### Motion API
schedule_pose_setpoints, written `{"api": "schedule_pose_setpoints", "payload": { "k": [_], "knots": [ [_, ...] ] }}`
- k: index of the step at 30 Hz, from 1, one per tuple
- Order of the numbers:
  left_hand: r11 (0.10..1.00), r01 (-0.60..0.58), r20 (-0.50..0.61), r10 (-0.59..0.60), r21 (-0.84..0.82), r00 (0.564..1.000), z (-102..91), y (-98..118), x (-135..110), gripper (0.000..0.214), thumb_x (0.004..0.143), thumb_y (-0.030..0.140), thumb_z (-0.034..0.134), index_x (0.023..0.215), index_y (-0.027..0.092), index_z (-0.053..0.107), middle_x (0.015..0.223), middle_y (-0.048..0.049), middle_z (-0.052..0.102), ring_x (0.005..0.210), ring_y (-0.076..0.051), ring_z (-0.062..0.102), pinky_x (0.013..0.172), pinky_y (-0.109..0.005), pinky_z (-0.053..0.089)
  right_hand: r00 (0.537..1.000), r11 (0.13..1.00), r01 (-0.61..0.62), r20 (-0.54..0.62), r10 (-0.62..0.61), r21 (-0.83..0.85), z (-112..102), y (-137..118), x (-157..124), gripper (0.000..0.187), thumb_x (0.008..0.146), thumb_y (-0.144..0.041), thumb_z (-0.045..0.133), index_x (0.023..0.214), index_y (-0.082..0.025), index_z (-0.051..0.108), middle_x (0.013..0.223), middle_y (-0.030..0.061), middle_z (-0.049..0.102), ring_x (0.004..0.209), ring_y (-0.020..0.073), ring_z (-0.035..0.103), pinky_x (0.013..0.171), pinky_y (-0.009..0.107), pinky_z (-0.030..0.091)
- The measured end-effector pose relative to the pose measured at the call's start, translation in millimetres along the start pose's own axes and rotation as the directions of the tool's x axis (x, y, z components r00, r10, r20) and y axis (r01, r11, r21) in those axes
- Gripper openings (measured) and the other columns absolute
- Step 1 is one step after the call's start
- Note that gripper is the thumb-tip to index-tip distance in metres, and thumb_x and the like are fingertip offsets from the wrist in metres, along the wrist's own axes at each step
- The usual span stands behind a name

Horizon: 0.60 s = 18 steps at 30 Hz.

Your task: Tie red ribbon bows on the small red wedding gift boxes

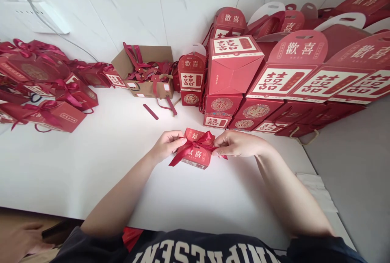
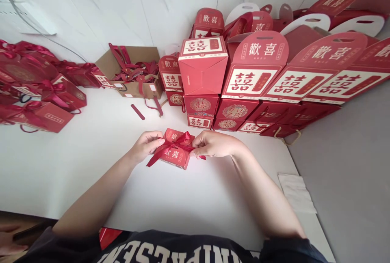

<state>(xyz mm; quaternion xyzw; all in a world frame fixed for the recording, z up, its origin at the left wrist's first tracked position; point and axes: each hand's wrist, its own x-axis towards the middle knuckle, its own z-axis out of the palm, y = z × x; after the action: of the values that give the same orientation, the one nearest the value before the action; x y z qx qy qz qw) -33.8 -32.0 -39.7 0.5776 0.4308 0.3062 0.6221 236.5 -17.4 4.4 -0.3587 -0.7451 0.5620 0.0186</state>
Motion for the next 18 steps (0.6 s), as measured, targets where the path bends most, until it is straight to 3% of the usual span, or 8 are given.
{"api": "schedule_pose_setpoints", "payload": {
  "k": [4,5,7,9,12,14,18],
  "knots": [
    [0.998,-0.030,0.004,0.030,0.058,1.000,2.0,2.3,-0.9,0.035,0.081,0.038,0.065,0.065,0.017,0.042,0.055,0.0068,0.041,0.048,-0.006,0.034,0.047,-0.019,0.026,0.996,0.993,-0.071,0.039,0.075,-0.092,-3.6,1.3,-7.6,0.030,0.080,-0.045,0.061,0.070,-0.017,0.064,0.061,-0.0009,0.059,0.054,0.0119,0.051,0.051,0.023,0.035],
    [0.996,-0.033,0.004,0.033,0.082,0.999,2.6,4.4,-1.8,0.036,0.078,0.038,0.068,0.066,0.017,0.042,0.057,0.0067,0.042,0.050,-0.006,0.036,0.048,-0.019,0.027,0.995,0.982,-0.103,-0.007,0.103,-0.161,-3.9,0.1,-12.2,0.026,0.080,-0.042,0.062,0.075,-0.017,0.066,0.064,0.0001,0.061,0.057,0.0134,0.054,0.052,0.024,0.036],
    [0.991,-0.022,0.008,0.022,0.132,1.000,4.3,10.0,-4.1,0.036,0.073,0.037,0.073,0.068,0.017,0.043,0.059,0.0073,0.041,0.051,-0.006,0.036,0.050,-0.019,0.028,0.970,0.930,-0.177,-0.215,0.110,-0.324,-3.0,-5.2,-22.1,0.019,0.081,-0.035,0.061,0.089,-0.019,0.068,0.073,0.0025,0.066,0.064,0.0166,0.059,0.056,0.025,0.038],
    [0.984,-0.001,0.016,-0.002,0.176,1.000,6.7,16.6,-6.7,0.036,0.070,0.036,0.076,0.071,0.017,0.045,0.059,0.0080,0.040,0.052,-0.006,0.035,0.050,-0.018,0.028,0.891,0.878,-0.217,-0.454,-0.001,-0.427,0.4,-13.7,-29.3,0.018,0.086,-0.031,0.056,0.098,-0.021,0.066,0.083,0.0048,0.068,0.073,0.0187,0.061,0.063,0.027,0.041],
    [0.975,0.027,0.033,-0.035,0.222,0.999,9.8,25.1,-10.1,0.034,0.070,0.037,0.076,0.078,0.017,0.050,0.062,0.0079,0.041,0.053,-0.006,0.036,0.051,-0.018,0.030,0.818,0.887,-0.042,-0.526,-0.234,-0.460,7.9,-25.9,-29.6,0.017,0.092,-0.032,0.050,0.098,-0.022,0.063,0.097,0.0059,0.067,0.087,0.0192,0.061,0.076,0.029,0.044],
    [0.968,0.038,0.043,-0.051,0.248,0.998,9.5,28.5,-11.7,0.035,0.070,0.038,0.076,0.084,0.017,0.052,0.065,0.0070,0.045,0.055,-0.006,0.039,0.052,-0.018,0.032,0.817,0.898,0.044,-0.502,-0.284,-0.437,12.5,-29.2,-25.1,0.017,0.092,-0.034,0.051,0.100,-0.023,0.061,0.104,0.0061,0.066,0.093,0.0195,0.061,0.081,0.030,0.045],
    [0.946,0.007,0.111,-0.045,0.324,0.993,-3.7,34.0,-13.7,0.037,0.068,0.038,0.077,0.088,0.018,0.053,0.062,0.0078,0.044,0.054,-0.007,0.043,0.054,-0.020,0.037,0.879,0.951,-0.037,-0.462,-0.115,-0.306,15.9,-26.5,-19.5,0.033,0.093,-0.040,0.049,0.121,-0.022,0.052,0.114,0.0099,0.066,0.096,0.0223,0.063,0.080,0.032,0.045]
  ]
}}
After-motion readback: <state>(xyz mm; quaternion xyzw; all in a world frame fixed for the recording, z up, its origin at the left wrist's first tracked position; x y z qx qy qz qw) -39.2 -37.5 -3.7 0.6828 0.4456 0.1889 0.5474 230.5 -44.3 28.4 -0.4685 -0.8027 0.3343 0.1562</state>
